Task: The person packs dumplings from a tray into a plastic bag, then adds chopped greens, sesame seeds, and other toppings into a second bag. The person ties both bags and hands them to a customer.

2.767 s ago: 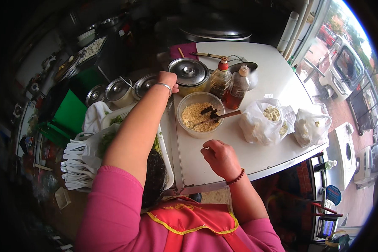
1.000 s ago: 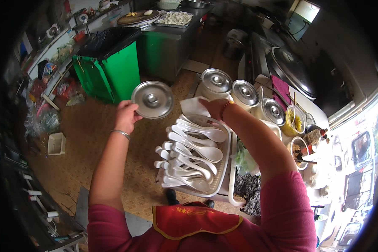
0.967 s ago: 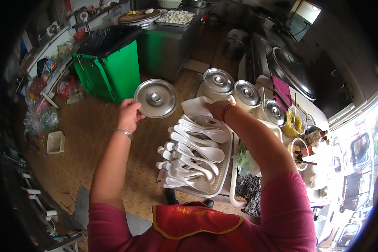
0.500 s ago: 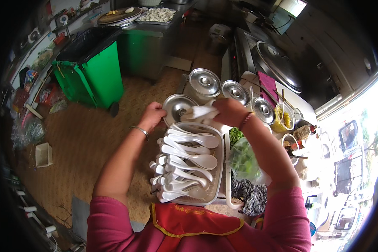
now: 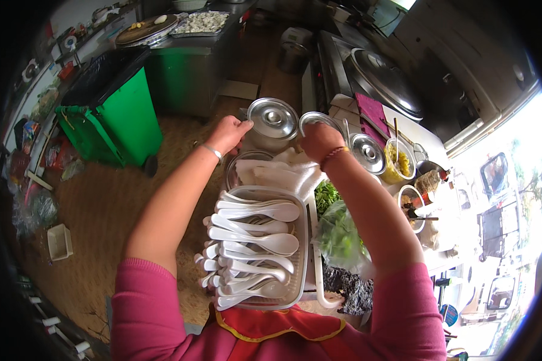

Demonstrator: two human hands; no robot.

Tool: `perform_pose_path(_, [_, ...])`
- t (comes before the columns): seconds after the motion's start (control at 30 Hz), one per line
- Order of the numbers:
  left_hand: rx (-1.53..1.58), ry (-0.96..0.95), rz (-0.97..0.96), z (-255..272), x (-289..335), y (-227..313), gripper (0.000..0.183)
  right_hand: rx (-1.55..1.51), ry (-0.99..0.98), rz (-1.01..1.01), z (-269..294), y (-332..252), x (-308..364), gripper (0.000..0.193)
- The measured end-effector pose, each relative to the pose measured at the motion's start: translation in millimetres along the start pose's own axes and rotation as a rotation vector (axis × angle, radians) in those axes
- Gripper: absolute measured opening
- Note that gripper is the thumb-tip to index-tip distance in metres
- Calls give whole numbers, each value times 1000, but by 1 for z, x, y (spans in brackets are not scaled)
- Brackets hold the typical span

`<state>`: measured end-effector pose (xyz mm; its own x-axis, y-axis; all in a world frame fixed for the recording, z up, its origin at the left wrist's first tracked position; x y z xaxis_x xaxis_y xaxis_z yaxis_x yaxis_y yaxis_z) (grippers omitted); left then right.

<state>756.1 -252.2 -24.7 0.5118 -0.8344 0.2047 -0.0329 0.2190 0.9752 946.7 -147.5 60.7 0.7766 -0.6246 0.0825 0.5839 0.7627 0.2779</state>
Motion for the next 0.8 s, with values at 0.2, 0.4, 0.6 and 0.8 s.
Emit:
perform_pose_path(0.2, [56, 127, 38, -11, -14, 10, 18, 21, 26, -194, -20, 16, 4, 20])
perform_pose_path(0.4, [429, 156, -26, 8, 4, 5, 10, 85, 524, -182, 27, 7, 35, 14])
perform_pose_path(0.6, [796, -57, 22, 7, 38, -7, 15, 53, 738, 491, 34, -73, 52, 8])
perform_pose_path(0.8, [688, -3, 24, 8, 53, -18, 23, -21, 540, 680, 21, -94, 49, 18])
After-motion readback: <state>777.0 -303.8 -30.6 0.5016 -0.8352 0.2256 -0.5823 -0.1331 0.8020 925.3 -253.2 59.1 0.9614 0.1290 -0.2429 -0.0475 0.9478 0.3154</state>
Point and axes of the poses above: each hand's wrist, its own x-axis away from the middle knuckle, its own z-axis out of the back of the hand, y = z × x, the point moved 7 cm from there along -x, towards the middle knuckle, and after that the axes turned 8 degrees about x, right-handed, at the moved point
